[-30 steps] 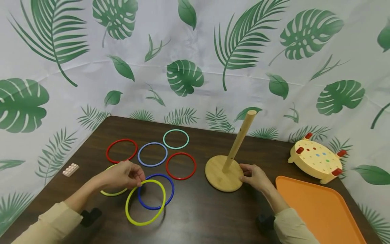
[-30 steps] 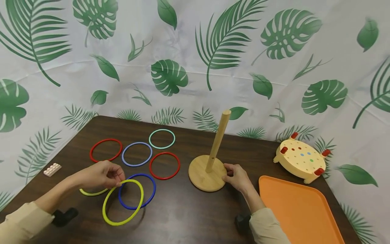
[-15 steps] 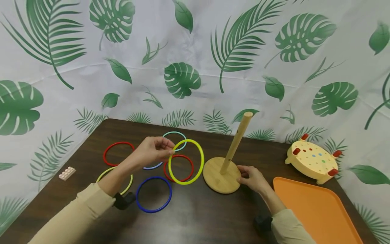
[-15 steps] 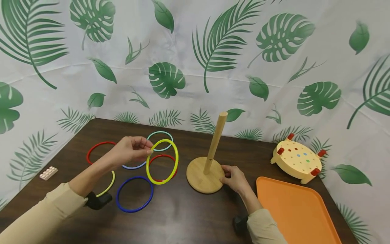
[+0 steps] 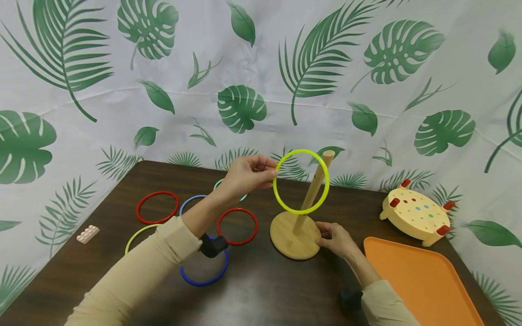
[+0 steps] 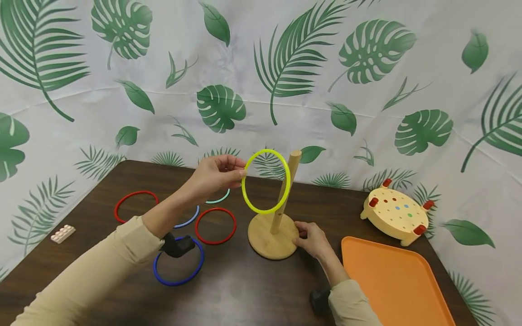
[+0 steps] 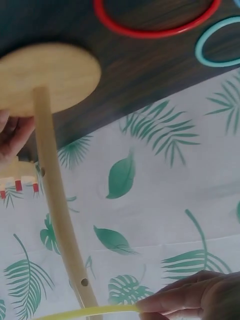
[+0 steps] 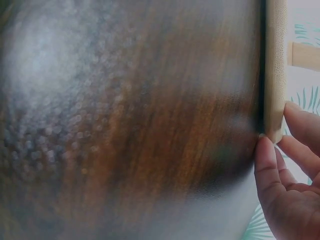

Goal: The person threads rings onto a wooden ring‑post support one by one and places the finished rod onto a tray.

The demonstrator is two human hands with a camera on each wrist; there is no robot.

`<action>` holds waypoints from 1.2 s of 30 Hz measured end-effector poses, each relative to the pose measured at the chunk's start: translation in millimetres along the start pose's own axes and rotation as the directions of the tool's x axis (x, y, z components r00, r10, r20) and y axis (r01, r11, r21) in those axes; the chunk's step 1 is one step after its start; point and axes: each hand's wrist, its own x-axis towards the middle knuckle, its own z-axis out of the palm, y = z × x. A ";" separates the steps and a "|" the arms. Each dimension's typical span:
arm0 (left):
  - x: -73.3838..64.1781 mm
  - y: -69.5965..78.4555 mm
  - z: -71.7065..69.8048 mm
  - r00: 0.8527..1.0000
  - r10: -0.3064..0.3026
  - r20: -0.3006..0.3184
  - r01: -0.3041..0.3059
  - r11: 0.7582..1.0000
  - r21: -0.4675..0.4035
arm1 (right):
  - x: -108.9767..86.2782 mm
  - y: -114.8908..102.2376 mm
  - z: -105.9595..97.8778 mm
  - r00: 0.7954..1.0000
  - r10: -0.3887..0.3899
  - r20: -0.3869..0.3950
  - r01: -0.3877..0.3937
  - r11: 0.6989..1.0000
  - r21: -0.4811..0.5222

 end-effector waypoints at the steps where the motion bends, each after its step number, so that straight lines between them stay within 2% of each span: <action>1: 3.0 1.0 3.2 1.000 -0.004 -0.008 0.004 1.000 -0.018 | -0.1 0.1 0.3 1.000 0.003 -0.002 -0.003 1.000 0.001; 6: 18.2 3.9 18.7 0.999 -0.011 -0.037 0.008 0.996 -0.089 | -0.6 -0.1 1.9 1.000 0.004 -0.006 -0.004 1.000 0.012; 10: 27.9 2.9 31.1 0.999 -0.014 -0.029 0.010 0.993 -0.117 | -1.1 0.0 2.5 1.000 0.002 -0.009 -0.001 1.000 0.017; 13: 32.8 -1.5 38.1 0.999 -0.033 -0.021 0.030 0.992 -0.124 | -0.9 0.5 2.4 1.000 -0.004 -0.015 0.004 1.000 0.019; 16: 35.7 -10.0 42.2 0.997 -0.079 -0.024 0.076 0.992 -0.105 | -0.8 0.1 1.8 1.000 -0.002 -0.018 0.003 1.000 0.023; 20: 37.9 -29.2 44.0 0.987 -0.153 -0.044 0.149 0.985 -0.084 | -0.9 -0.8 1.0 1.000 -0.009 -0.015 0.009 1.000 0.016; 25: 36.6 -63.5 45.5 0.972 -0.226 -0.070 0.221 0.972 -0.076 | -0.4 -1.3 -0.3 1.000 -0.011 -0.026 0.011 1.000 -0.005; 31: 30.9 -103.4 47.9 0.941 -0.316 -0.117 0.321 0.947 0.024 | 0.8 -0.5 -0.3 0.999 -0.018 -0.037 0.018 1.000 0.002; 36: 29.1 -125.3 51.2 0.923 -0.351 -0.159 0.368 0.925 0.092 | 1.0 -0.1 -0.2 0.999 -0.029 -0.041 0.029 1.000 0.005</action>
